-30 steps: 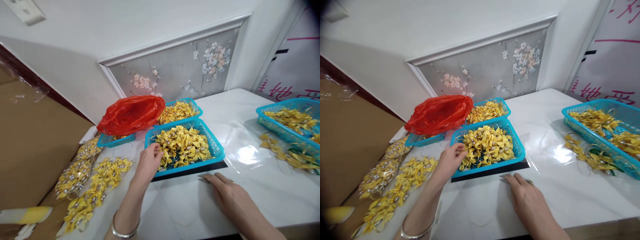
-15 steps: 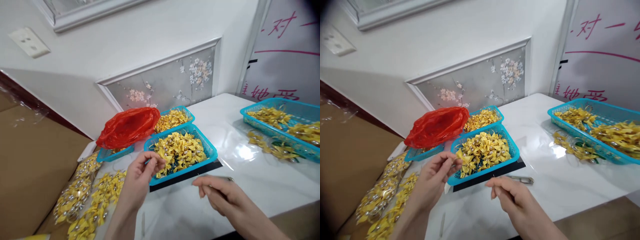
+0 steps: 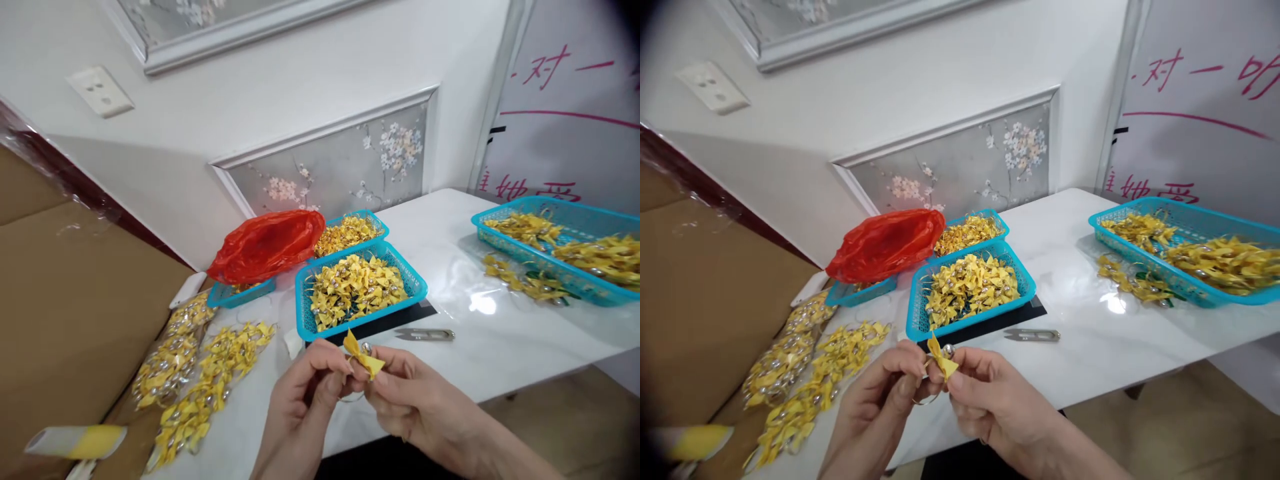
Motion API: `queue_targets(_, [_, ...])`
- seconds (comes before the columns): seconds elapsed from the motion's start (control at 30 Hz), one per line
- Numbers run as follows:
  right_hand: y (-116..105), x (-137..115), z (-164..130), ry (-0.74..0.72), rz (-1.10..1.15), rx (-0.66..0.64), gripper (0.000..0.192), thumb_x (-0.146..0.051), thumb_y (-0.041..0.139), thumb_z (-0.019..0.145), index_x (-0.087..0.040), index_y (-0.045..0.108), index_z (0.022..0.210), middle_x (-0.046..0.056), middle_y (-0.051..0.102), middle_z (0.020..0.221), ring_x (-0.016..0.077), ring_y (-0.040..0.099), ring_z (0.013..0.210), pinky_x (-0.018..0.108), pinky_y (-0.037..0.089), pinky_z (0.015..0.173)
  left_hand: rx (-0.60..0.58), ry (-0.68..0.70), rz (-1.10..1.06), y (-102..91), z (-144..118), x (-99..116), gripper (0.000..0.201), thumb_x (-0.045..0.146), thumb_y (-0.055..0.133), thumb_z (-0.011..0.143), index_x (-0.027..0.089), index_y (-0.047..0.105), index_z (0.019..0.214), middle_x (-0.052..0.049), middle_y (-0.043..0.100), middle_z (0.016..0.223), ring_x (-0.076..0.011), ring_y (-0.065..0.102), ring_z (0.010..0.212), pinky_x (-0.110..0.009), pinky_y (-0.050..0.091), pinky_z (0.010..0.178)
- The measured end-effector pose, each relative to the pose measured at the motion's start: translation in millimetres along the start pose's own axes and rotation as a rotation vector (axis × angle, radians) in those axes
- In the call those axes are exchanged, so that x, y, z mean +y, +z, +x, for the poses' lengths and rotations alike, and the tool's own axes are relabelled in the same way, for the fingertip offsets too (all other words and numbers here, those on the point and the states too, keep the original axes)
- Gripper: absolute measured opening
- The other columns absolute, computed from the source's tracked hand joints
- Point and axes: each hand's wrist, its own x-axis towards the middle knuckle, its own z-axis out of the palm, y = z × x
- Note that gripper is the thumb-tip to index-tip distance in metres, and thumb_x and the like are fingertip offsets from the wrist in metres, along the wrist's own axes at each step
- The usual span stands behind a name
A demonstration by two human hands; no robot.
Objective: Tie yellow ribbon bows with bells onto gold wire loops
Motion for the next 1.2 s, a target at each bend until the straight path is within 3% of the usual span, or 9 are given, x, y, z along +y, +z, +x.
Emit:
queue_targets(0.23, [2.9, 3.1, -24.8, 0.070, -0.116, -0.033, 0.030, -0.035, 0.082, 0.076, -0.016, 0.059, 0.081, -0.008, 0.039, 0.060, 0.0021, 0.018, 0.045, 0.019, 0.013, 0.042, 0.057, -0.012, -0.057, 2.8, -43.5, -11.6, 0.006, 0.025, 0.068, 0.091, 0.024, 0.073, 0.088, 0.000, 0.064, 0.084, -0.0111, 0.063, 0.077, -0.017, 0.052, 0.072])
queue_targets(0.4, [14.8, -14.6, -38.1, 0.116, -0.834, -0.013, 0.012, -0.020, 0.066, 0.086, -0.015, 0.057, 0.080, -0.006, 0.047, 0.064, 0.0062, 0.034, 0.056, 0.019, 0.023, 0.049, 0.024, -0.161, -0.338, 2.4, -57.1, -21.1, 0.030, 0.050, 0.065, 0.088, 0.027, 0.068, 0.108, -0.002, 0.063, 0.096, -0.0140, 0.062, 0.080, -0.022, 0.053, 0.069])
queue_targets(0.47, [18.7, -20.4, -39.2, 0.149, -1.063, -0.021, 0.008, -0.015, 0.060, 0.088, -0.017, 0.057, 0.080, -0.006, 0.046, 0.064, 0.0075, 0.036, 0.058, 0.020, 0.026, 0.050, -0.028, -0.198, -0.294, 0.5, -57.4, -21.7, 0.041, 0.056, 0.065, 0.085, 0.026, 0.067, 0.112, -0.002, 0.062, 0.091, -0.0136, 0.060, 0.077, -0.022, 0.051, 0.069])
queue_targets(0.53, [18.9, -22.8, -37.6, 0.173, -1.162, -0.034, 0.008, -0.015, 0.057, 0.089, -0.018, 0.057, 0.082, -0.007, 0.046, 0.063, 0.0079, 0.036, 0.057, 0.020, 0.027, 0.050, -0.027, -0.235, -0.164, -1.7, -55.8, -22.1, 0.033, 0.049, 0.069, 0.085, 0.023, 0.069, 0.107, 0.000, 0.062, 0.083, -0.0110, 0.056, 0.074, -0.019, 0.048, 0.068])
queue_targets(0.7, [9.2, -22.5, -28.0, 0.160, -1.142, 0.017, 0.014, -0.028, 0.056, 0.094, -0.019, 0.056, 0.083, -0.007, 0.044, 0.065, 0.0090, 0.034, 0.058, 0.022, 0.026, 0.050, 0.091, -0.303, -0.118, -6.1, -47.5, -30.0, 0.012, 0.033, 0.072, 0.087, 0.022, 0.072, 0.091, 0.003, 0.063, 0.074, -0.0079, 0.056, 0.066, -0.015, 0.046, 0.062])
queue_targets(0.87, [4.8, -19.6, -21.7, 0.104, -1.036, 0.125, 0.027, -0.046, 0.058, 0.093, -0.019, 0.061, 0.096, -0.006, 0.042, 0.067, 0.0104, 0.034, 0.060, 0.023, 0.027, 0.052, 0.312, -0.197, -0.013, -0.4, -41.6, -35.9, 0.007, 0.027, 0.077, 0.081, 0.026, 0.074, 0.086, 0.005, 0.066, 0.069, -0.0086, 0.061, 0.063, -0.014, 0.049, 0.060])
queue_targets(0.97, [4.5, -15.6, -20.0, 0.103, -0.998, 0.147, 0.028, -0.045, 0.062, 0.091, -0.018, 0.060, 0.083, -0.004, 0.046, 0.067, 0.0105, 0.036, 0.061, 0.023, 0.029, 0.053, 0.420, -0.121, 0.142, 6.7, -38.6, -32.9, 0.008, 0.021, 0.075, 0.082, 0.028, 0.076, 0.085, 0.004, 0.069, 0.073, -0.0092, 0.062, 0.065, -0.013, 0.050, 0.061])
queue_targets(1.03, [3.2, -13.7, -19.9, 0.067, -0.978, 0.179, 0.029, -0.044, 0.060, 0.093, -0.018, 0.058, 0.079, -0.003, 0.049, 0.069, 0.0106, 0.039, 0.061, 0.023, 0.030, 0.053, 0.409, -0.061, 0.185, 8.2, -36.2, -30.7, 0.012, 0.017, 0.071, 0.084, 0.029, 0.076, 0.084, 0.004, 0.070, 0.074, -0.0099, 0.062, 0.066, -0.013, 0.050, 0.061])
queue_targets(1.2, [-4.0, -12.7, -20.3, 0.007, -1.033, 0.215, 0.031, -0.044, 0.054, 0.096, -0.019, 0.059, 0.078, -0.003, 0.047, 0.067, 0.0106, 0.040, 0.059, 0.023, 0.031, 0.050, 0.143, -0.025, 0.187, 1.6, -33.3, -30.7, 0.019, 0.014, 0.064, 0.088, 0.028, 0.076, 0.090, 0.000, 0.074, 0.083, -0.0144, 0.067, 0.075, -0.019, 0.053, 0.067])
